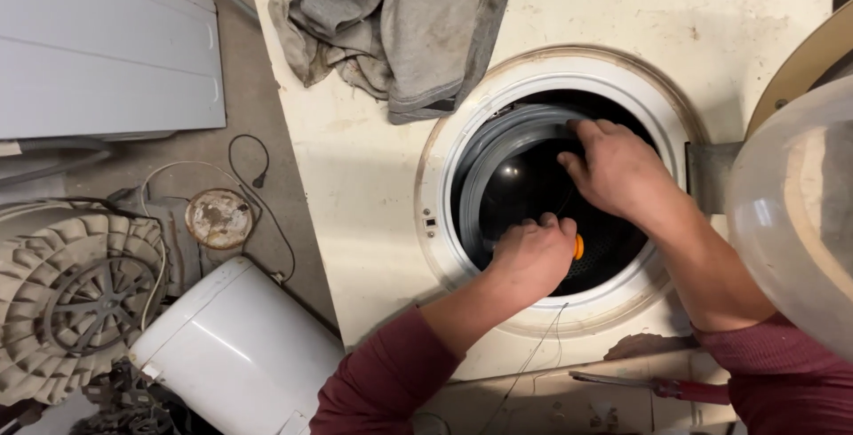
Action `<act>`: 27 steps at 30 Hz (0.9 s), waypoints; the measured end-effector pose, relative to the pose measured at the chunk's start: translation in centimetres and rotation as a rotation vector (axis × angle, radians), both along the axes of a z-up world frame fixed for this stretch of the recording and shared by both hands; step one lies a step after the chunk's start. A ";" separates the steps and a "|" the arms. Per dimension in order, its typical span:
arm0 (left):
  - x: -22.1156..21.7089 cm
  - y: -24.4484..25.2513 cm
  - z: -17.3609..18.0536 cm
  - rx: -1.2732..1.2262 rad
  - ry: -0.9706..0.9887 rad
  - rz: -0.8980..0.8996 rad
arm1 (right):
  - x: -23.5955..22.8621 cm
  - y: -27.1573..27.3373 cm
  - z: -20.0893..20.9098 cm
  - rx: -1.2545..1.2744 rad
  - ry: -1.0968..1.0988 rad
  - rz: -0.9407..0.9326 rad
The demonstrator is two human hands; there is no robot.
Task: The person works on the front door seal of a top-loading washing machine. They use a screwdriver to pry and adjust the rubber seal around the opening, then reach inside with both hands to manipulate the seal and the inner drum area.
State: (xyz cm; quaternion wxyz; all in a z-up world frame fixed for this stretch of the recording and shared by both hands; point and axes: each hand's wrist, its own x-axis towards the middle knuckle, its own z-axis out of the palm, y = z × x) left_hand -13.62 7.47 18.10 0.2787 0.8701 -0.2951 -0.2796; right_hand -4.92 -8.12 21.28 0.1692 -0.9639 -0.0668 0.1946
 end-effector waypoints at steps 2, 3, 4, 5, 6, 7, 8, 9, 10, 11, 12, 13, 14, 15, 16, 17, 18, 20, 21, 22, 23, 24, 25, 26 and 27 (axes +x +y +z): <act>0.0 0.3 -0.9 0.023 -0.010 -0.001 | 1.1 0.9 -1.1 0.010 0.016 -0.010; 0.0 0.4 -1.3 0.012 -0.003 -0.017 | 1.9 1.5 -1.9 0.004 0.017 -0.012; -0.2 0.5 -1.8 -0.001 0.009 -0.040 | 2.4 2.0 -2.6 -0.004 0.022 -0.020; -0.3 0.5 -2.0 -0.005 0.014 -0.037 | 3.2 1.9 -5.3 -0.009 0.027 -0.016; -0.3 0.5 -2.2 -0.018 0.019 -0.013 | 4.0 1.8 -7.8 0.014 -0.010 -0.055; -0.2 0.5 -2.4 -0.031 0.024 0.011 | 4.8 1.5 -10.4 0.037 -0.047 -0.093; -0.2 0.4 -2.6 -0.035 0.024 0.009 | 5.1 1.3 -12.1 0.032 -0.047 -0.095; -0.3 0.3 -2.8 -0.028 0.022 0.006 | 5.4 1.1 -13.7 0.045 -0.066 -0.037; -0.3 0.2 -3.0 -0.019 0.021 0.007 | 5.7 1.0 -15.5 0.059 -0.082 0.025; -0.4 0.3 -3.1 -0.023 0.022 0.009 | 5.7 0.7 -16.0 0.056 -0.080 0.027; -0.3 0.3 -3.2 -0.019 0.023 0.001 | 5.9 0.4 -16.5 0.064 -0.064 0.032; -0.2 0.4 -3.3 -0.016 0.024 -0.007 | 6.0 0.2 -17.1 0.072 -0.048 0.038; -0.3 0.5 -3.2 -0.017 0.032 0.003 | 5.9 0.4 -16.5 0.071 -0.040 0.047; -0.3 0.5 -3.2 -0.010 0.046 0.002 | 5.8 0.6 -16.0 0.219 0.032 -0.044; -0.2 0.5 -3.1 -0.005 0.054 -0.005 | 5.8 0.6 -15.3 0.365 0.099 -0.142; -0.3 0.4 -3.2 -0.008 0.056 -0.002 | 5.8 0.9 -14.8 0.361 0.102 -0.139; -0.4 0.2 -3.3 -0.014 0.052 0.007 | 5.9 1.2 -14.2 0.259 0.071 -0.094; -0.4 -0.1 -3.3 -0.022 0.046 0.016 | 5.8 1.3 -14.0 0.156 0.039 -0.048; -0.3 -0.2 -3.3 -0.006 0.043 -0.012 | 5.8 1.1 -14.4 0.164 0.016 -0.025; -0.1 -0.4 -3.3 0.010 0.035 -0.043 | 5.9 0.9 -14.8 0.172 -0.012 -0.004; 0.2 -0.4 -3.4 0.009 0.030 -0.046 | 6.1 0.8 -15.0 0.171 -0.018 -0.007; 0.3 -0.4 -3.4 0.013 0.054 -0.056 | 6.0 0.8 -15.1 0.170 -0.057 -0.009; 0.2 -0.4 -3.5 0.018 0.078 -0.067 | 5.8 0.7 -15.4 0.169 -0.097 -0.011; 0.0 -0.3 -3.3 0.017 0.092 -0.067 | 5.6 1.0 -15.0 0.169 -0.082 -0.012; -0.4 -0.3 -3.1 0.043 0.072 -0.084 | 5.2 1.2 -14.6 0.195 -0.086 -0.018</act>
